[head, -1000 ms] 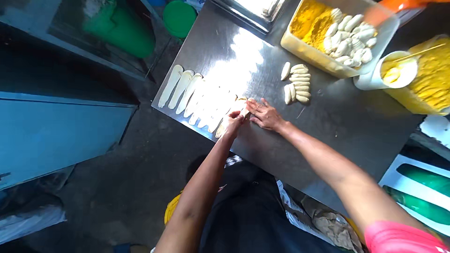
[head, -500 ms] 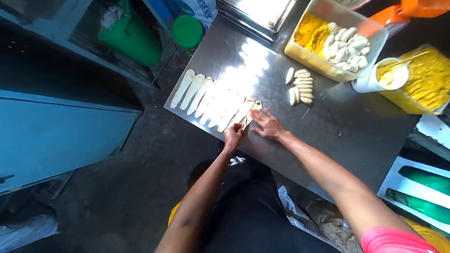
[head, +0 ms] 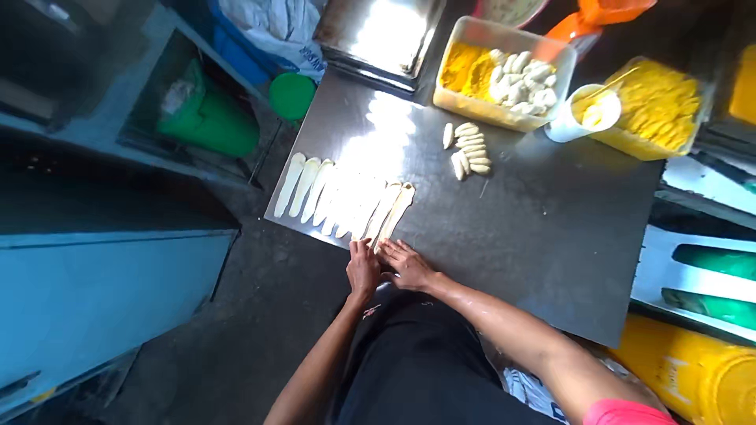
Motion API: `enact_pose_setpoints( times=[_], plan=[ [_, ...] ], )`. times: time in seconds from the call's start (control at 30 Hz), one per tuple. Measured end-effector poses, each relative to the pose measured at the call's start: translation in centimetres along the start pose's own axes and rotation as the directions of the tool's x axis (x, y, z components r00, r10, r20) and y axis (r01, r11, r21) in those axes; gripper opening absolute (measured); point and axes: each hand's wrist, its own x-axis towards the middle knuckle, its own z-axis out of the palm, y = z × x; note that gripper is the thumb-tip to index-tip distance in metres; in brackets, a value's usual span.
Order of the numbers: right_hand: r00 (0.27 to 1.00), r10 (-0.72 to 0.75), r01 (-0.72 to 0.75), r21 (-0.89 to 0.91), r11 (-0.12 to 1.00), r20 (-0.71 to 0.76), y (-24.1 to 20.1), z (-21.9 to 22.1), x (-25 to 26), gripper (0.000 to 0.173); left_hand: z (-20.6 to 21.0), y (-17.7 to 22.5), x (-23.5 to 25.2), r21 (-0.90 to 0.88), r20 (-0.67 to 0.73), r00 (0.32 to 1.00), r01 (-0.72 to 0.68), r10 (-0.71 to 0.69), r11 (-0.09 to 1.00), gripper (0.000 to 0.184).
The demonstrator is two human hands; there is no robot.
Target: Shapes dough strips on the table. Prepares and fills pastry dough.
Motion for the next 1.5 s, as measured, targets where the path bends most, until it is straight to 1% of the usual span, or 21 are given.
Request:
enact_pose_setpoints(
  times=[0.07, 0.13, 0.2, 0.23, 0.3, 0.33, 0.43, 0.5, 0.57, 0.67, 0.73, 0.8, 0.9, 0.97, 1.03, 1.1, 1.2, 1.27, 1.33, 1.43, 1.5],
  plan=[
    [0.989, 0.016, -0.019, -0.016, 1.0, -0.146, 3.4, -5.9, 0.1, 0.047, -0.9, 3.5, 3.2, -0.033, 0.011, 1.0, -0.024, 0.025, 0.999, 0.035],
    [0.921, 0.143, -0.17, -0.043, 0.984, -0.361, 9.4, -13.8, -0.6, 0.037, -0.8, 7.4, 7.6, -0.074, 0.056, 0.997, -0.057, 0.061, 0.996, 0.036],
    [0.795, 0.293, -0.371, -0.042, 0.928, -0.531, 17.1, -21.7, -3.1, 0.041, 0.2, 11.5, 12.3, -0.148, 0.097, 0.99, -0.084, 0.099, 0.986, 0.038],
    [0.74, 0.37, -0.481, -0.058, 0.875, -0.562, 21.2, -25.4, -4.7, 0.047, 1.0, 13.7, 14.5, -0.192, 0.102, 0.988, -0.094, 0.115, 0.977, 0.039],
    [0.661, 0.498, -0.638, -0.07, 0.767, -0.562, 28.3, -31.9, -7.5, 0.056, 3.1, 18.4, 19.2, -0.339, 0.119, 0.982, -0.097, 0.145, 0.936, 0.039],
    [0.642, 0.555, -0.685, -0.071, 0.725, -0.529, 31.1, -34.3, -8.3, 0.059, 4.9, 20.5, 21.9, -0.395, 0.116, 0.983, -0.086, 0.143, 0.915, 0.038],
    [0.687, 0.637, -0.705, -0.11, 0.7, -0.35, 36.3, -38.5, -9.2, 0.048, 10.3, 25.1, 27.9, -0.436, 0.15, 0.987, 0.009, 0.063, 0.9, 0.043],
    [0.716, 0.645, -0.688, -0.114, 0.717, -0.266, 37.5, -39.5, -9.0, 0.037, 12.7, 26.8, 29.9, -0.338, 0.117, 0.993, 0.015, 0.026, 0.941, 0.036],
    [0.71, 0.667, -0.7, -0.124, 0.703, -0.225, 37.7, -39.6, -8.5, 0.032, 12.6, 27.8, 29.6, -0.283, 0.112, 0.994, 0.03, 0.002, 0.959, 0.03],
    [0.716, 0.673, -0.698, -0.158, 0.699, -0.185, 38.1, -40.0, -8.1, 0.03, 8.3, 27.4, 26.0, -0.447, 0.072, 0.997, 0.01, 0.025, 0.895, 0.033],
    [0.739, 0.64, -0.673, -0.184, 0.716, -0.212, 38.1, -40.0, -8.1, 0.028, 5.8, 24.5, 22.4, -0.583, 0.033, 0.999, -0.005, 0.029, 0.812, 0.034],
    [0.734, 0.62, -0.673, -0.179, 0.717, -0.277, 37.0, -39.7, -8.4, 0.027, 3.6, 20.2, 17.9, -0.68, 0.085, 0.996, 0.068, -0.013, 0.73, 0.039],
    [0.672, 0.562, -0.673, -0.081, 0.735, -0.481, 30.8, -37.1, -8.5, 0.043, 0.9, 14.0, 11.5, -0.727, 0.23, 0.969, 0.231, -0.088, 0.646, 0.042],
    [0.683, 0.482, -0.601, -0.045, 0.798, -0.549, 24.5, -32.9, -7.7, 0.048, 0.7, 11.8, 9.2, -0.787, 0.272, 0.951, 0.307, -0.146, 0.534, 0.039],
    [0.778, 0.372, -0.458, -0.05, 0.888, -0.506, 18.6, -26.7, -7.1, 0.047, 0.4, 12.1, 7.4, -0.841, 0.296, 0.942, 0.337, -0.162, 0.423, 0.04],
    [0.878, 0.22, -0.254, -0.024, 0.967, -0.424, 14.7, -21.3, -6.6, 0.044, 0.1, 14.0, 6.6, -0.889, 0.307, 0.943, 0.333, -0.128, 0.314, 0.04],
    [0.914, 0.128, -0.089, 0.119, 0.989, -0.384, 10.7, -17.9, -5.3, 0.037, 1.5, 15.5, 6.6, -0.914, 0.355, 0.926, 0.373, -0.129, 0.16, 0.036],
    [0.934, 0.093, -0.028, 0.189, 0.982, -0.346, 9.5, -17.0, -4.0, 0.037, 4.2, 14.4, 7.8, -0.891, 0.387, 0.896, 0.424, -0.217, 0.165, 0.032],
    [0.958, 0.041, 0.027, 0.23, 0.973, -0.285, 9.4, -16.2, -2.3, 0.042, 6.7, 12.6, 8.8, -0.85, 0.387, 0.868, 0.467, -0.311, 0.245, 0.03],
    [0.986, -0.039, 0.078, 0.239, 0.968, -0.163, 10.6, -14.7, 1.0, 0.056, 7.2, 12.1, 9.3, -0.833, 0.384, 0.856, 0.483, -0.347, 0.27, 0.028],
    [0.988, -0.142, 0.149, 0.158, 0.976, -0.054, 12.9, -12.7, 2.7, 0.063, 7.1, 12.1, 9.2, -0.819, 0.383, 0.853, 0.491, -0.354, 0.298, 0.027]
  ],
)
